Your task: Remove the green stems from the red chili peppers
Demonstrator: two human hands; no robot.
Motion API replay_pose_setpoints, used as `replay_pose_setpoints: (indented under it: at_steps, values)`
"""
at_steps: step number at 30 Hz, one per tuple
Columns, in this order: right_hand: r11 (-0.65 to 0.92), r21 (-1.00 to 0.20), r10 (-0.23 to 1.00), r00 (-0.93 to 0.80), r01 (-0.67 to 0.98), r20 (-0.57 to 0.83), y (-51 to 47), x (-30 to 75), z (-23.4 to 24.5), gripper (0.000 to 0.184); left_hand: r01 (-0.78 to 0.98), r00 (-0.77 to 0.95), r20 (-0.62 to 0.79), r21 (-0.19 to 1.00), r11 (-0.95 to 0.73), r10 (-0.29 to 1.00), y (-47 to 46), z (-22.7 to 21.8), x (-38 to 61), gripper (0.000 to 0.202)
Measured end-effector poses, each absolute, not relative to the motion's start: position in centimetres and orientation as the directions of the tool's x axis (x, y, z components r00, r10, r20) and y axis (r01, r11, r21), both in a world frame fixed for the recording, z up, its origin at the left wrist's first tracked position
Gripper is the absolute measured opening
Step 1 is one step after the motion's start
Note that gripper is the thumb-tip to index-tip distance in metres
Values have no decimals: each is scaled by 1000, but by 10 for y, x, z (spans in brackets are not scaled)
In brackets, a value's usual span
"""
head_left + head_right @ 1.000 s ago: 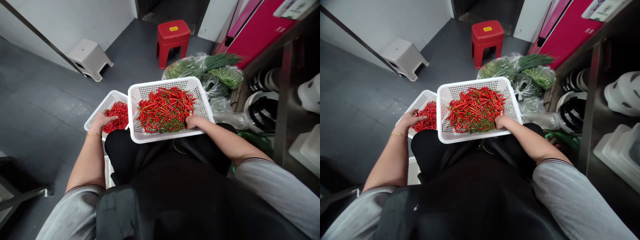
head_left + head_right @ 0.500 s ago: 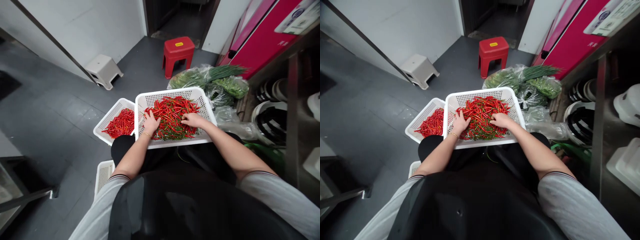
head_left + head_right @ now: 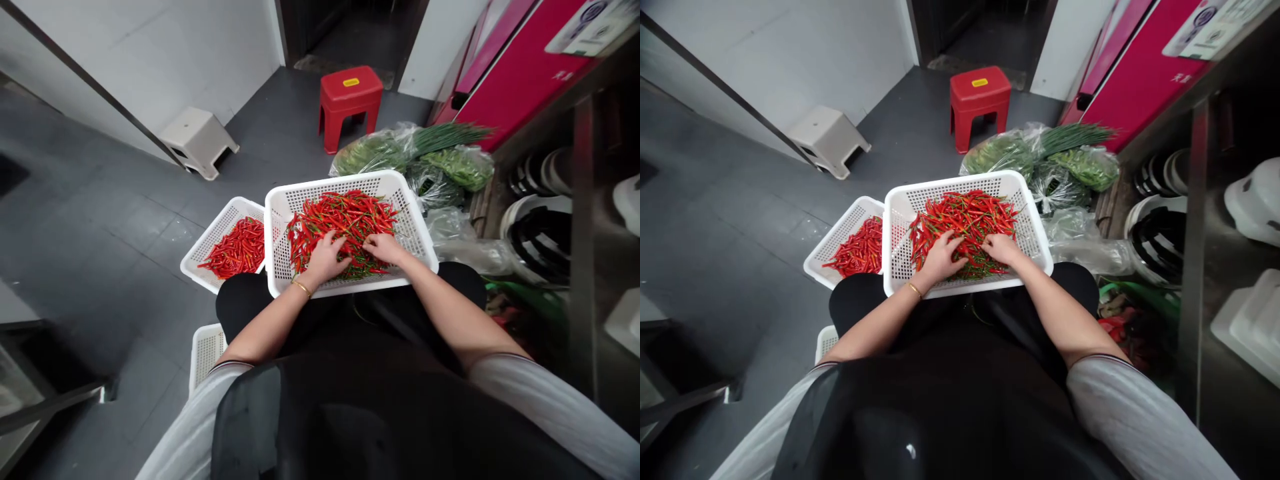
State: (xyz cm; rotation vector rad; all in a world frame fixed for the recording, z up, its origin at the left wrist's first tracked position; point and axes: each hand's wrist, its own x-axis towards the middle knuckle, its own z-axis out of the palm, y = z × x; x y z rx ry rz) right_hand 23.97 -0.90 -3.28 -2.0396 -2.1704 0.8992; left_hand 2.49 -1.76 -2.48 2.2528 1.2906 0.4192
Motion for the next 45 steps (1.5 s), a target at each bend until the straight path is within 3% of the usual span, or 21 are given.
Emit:
replay_pose_setpoints:
  at_steps: [3, 6, 9, 12, 15, 18, 21, 23, 26, 28, 31, 33, 35, 37, 38, 40, 42, 43, 45]
  values:
    - [-16, -384, 934, -123, 923, -335, -5, 245, -18, 24, 634, 722, -27, 425, -646, 691, -24, -22, 23, 47]
    - [-16, -299, 961, -69, 954, -269, 2, 245, 1, 25, 609, 775, -85, 368, -703, 626, -25, -17, 24, 39]
    - [15, -222, 986, -52, 975, -161, 8, 234, 17, 27, 570, 802, -108, 430, -700, 587, -21, -7, 20, 25]
    - [69, -203, 988, -96, 977, -124, 12, 215, 20, 30, 478, 825, -55, 599, -642, 562, -10, 3, 5, 17]
    - [106, -144, 978, -129, 984, -164, 16, 199, 8, 39, 406, 773, -33, 794, -453, 634, 1, 10, -22, 19]
    - [186, -91, 944, -203, 978, -259, 21, 196, -5, 34, 381, 650, -51, 886, -266, 758, 8, 20, -48, 19]
    - [245, -91, 925, -261, 965, -277, 23, 203, -4, 36, 384, 545, 26, 881, -277, 838, 8, 34, -57, 22]
    - [263, -100, 917, -280, 960, -284, 21, 207, 9, 40, 489, 485, 110, 788, -373, 868, 6, 42, -48, 30]
    - [307, -246, 904, -362, 919, -226, 14, 205, 36, 40, 624, 518, 161, 601, -500, 840, 2, 47, -20, 44]
    - [307, -502, 882, -440, 809, -169, 5, 201, 51, 40, 616, 555, 135, 597, -515, 821, -1, 48, -3, 41]
    - [121, -892, 843, -520, 435, -139, -8, 199, 59, 45, 500, 561, 108, 746, -440, 821, -7, 47, 8, 31]
    - [-19, -980, 837, -533, 197, -123, -15, 202, 54, 50, 367, 563, 90, 864, -346, 822, -11, 46, 5, 25]
    - [-58, -985, 840, -525, 164, -137, -18, 206, 43, 55, 196, 531, 46, 965, -175, 846, -14, 43, -1, 19]
    - [12, -913, 855, -477, 408, -202, -19, 206, 28, 56, -18, 409, -24, 999, 34, 912, -13, 35, -9, 17]
    - [77, -806, 866, -440, 587, -238, -19, 204, 20, 53, -120, 316, -72, 986, 115, 946, -11, 30, -13, 15]
    - [208, -476, 884, -373, 855, -284, -18, 194, 5, 42, -240, 145, -185, 947, 216, 972, -8, 22, -20, 11]
    - [284, -220, 877, -346, 933, -333, -16, 184, -6, 29, -236, 82, -268, 931, 280, 960, -5, 16, -25, 13]
    - [298, -176, 868, -343, 938, -358, -14, 181, -8, 24, -209, 92, -287, 931, 300, 954, -5, 15, -25, 14]
    - [278, -210, 873, -337, 937, -352, -8, 182, -4, 21, -150, 156, -279, 942, 301, 948, -7, 15, -23, 12]
